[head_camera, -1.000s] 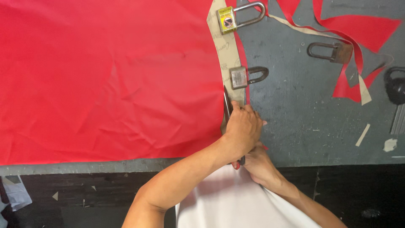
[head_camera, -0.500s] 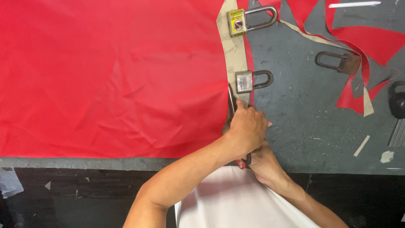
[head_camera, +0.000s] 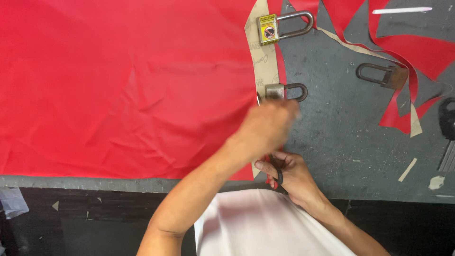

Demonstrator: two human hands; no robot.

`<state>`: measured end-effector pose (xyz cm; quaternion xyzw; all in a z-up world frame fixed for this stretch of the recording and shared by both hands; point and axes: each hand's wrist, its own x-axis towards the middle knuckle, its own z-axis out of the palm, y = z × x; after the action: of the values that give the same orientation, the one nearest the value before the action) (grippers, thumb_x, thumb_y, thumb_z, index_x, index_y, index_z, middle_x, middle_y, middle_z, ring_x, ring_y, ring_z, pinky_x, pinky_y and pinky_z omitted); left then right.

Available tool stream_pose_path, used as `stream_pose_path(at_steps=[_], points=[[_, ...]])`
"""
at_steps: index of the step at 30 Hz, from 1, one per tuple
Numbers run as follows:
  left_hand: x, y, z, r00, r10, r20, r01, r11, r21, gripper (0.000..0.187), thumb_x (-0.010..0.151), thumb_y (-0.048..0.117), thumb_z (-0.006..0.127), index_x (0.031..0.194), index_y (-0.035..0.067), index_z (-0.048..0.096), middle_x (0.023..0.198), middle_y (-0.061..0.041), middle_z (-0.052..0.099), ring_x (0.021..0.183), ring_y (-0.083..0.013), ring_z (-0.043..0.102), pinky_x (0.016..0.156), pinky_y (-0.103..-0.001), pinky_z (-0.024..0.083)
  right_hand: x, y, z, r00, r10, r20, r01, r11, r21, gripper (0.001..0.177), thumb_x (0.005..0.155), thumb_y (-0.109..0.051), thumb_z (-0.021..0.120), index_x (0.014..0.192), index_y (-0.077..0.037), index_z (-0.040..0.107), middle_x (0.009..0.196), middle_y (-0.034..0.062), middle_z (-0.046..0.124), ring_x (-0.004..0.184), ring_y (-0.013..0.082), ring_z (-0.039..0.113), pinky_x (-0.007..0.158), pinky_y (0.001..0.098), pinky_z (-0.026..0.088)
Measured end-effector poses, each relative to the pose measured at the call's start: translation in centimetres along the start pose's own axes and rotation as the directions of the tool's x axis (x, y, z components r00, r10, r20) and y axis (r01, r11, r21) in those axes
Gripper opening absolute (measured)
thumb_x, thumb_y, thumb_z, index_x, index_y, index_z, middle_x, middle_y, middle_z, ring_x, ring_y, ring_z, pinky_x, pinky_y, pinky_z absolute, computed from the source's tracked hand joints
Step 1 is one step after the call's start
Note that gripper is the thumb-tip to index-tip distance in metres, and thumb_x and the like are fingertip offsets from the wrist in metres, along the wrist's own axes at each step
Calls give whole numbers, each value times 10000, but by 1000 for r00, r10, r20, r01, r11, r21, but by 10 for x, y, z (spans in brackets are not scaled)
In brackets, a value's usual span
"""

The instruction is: The person cuts a large red sheet of paper using scissors, following a paper template secured with a padlock. They trace the template outline with a white marker, then cut along the marked lines to produce a shaped piece of red paper.

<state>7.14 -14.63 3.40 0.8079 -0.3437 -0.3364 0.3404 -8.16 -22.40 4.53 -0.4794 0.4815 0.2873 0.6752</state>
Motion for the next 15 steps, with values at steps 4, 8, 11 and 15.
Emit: stream_pose_path(at_steps=[4,8,11,15], points=[[26,-52,-36,885,129,-447,-31,975,220,475,764,-103,583,1218,14,656,1286,-155,661,1200,-364,592,1047,-455,472,-3,-14,2,996,-70,54,73,996,-50,265,822,-198,820,967,18,767,647,25,633,477,82,516,444,252,447],[48,-101,-60,804,325,-498,-129,913,387,539,812,-114,567,1330,18,634,1457,-113,574,1356,-340,498,1143,-447,431,2,-21,6,993,-97,61,101,992,-72,275,806,-212,823,954,8,750,665,11,649,478,80,527,440,249,461],[52,-122,-61,802,379,-462,-156,879,450,513,830,-94,580,1321,35,654,1453,-88,578,1358,-317,500,1146,-448,425,0,-18,5,994,-93,53,98,991,-95,286,791,-222,830,947,4,750,665,11,663,475,79,525,436,247,455],[54,-137,-61,777,431,-459,-199,860,471,400,911,-39,616,1296,49,676,1437,-63,595,1341,-287,516,1121,-442,429,3,-21,1,993,-93,73,102,987,-123,292,794,-226,846,950,3,755,652,10,624,482,73,520,430,240,419]])
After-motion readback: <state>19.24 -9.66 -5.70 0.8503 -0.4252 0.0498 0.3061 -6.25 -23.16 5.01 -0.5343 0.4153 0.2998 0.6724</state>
